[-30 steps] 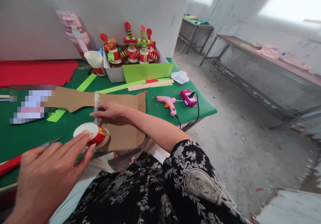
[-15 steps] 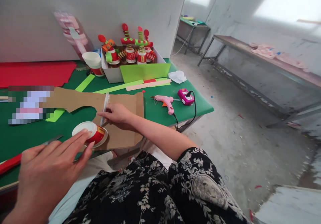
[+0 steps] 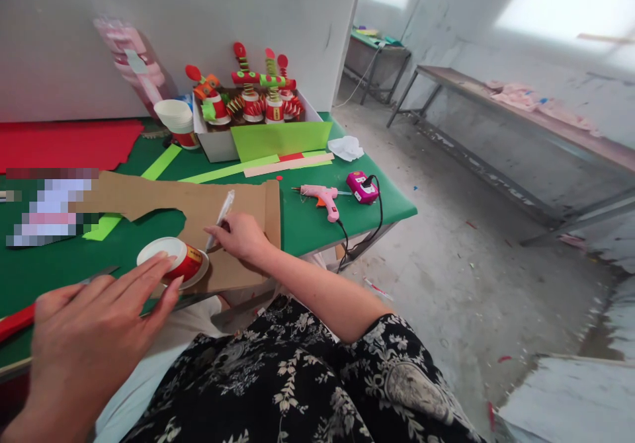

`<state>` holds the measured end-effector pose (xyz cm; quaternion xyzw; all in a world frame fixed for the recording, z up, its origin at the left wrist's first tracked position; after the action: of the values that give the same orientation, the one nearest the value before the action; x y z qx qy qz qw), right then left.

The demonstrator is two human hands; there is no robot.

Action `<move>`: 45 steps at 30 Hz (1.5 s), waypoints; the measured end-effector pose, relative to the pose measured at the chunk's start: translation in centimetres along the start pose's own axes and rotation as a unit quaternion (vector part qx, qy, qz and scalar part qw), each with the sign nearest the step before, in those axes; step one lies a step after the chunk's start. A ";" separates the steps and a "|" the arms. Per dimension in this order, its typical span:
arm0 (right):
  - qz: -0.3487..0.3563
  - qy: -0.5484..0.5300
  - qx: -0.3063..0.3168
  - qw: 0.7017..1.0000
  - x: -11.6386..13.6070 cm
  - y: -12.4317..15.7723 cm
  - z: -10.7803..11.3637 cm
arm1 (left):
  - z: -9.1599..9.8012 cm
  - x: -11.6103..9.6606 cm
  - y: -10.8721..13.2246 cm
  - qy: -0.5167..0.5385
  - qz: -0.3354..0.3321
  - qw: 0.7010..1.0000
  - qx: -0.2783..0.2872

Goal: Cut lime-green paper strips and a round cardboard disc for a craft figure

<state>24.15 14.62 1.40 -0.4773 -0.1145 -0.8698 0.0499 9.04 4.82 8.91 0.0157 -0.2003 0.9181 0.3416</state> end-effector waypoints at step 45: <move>0.072 0.002 -0.145 0.987 0.4 7.0 -2.2 | 0.6 -0.6 -0.3 -0.004 0.027 1.000 -0.012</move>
<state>23.50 7.29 1.62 -0.4849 0.0478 -0.8722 0.0426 9.67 4.45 9.45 0.0096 -0.2126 0.9244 0.3166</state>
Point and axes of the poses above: each hand's wrist, its own y-axis away from the middle knuckle, its own z-axis out of the back of the hand, x = y × z, the point moved 8 cm from there along -y, towards the middle knuckle, and after that the axes turned 10 degrees about x, right-handed, at the moved point
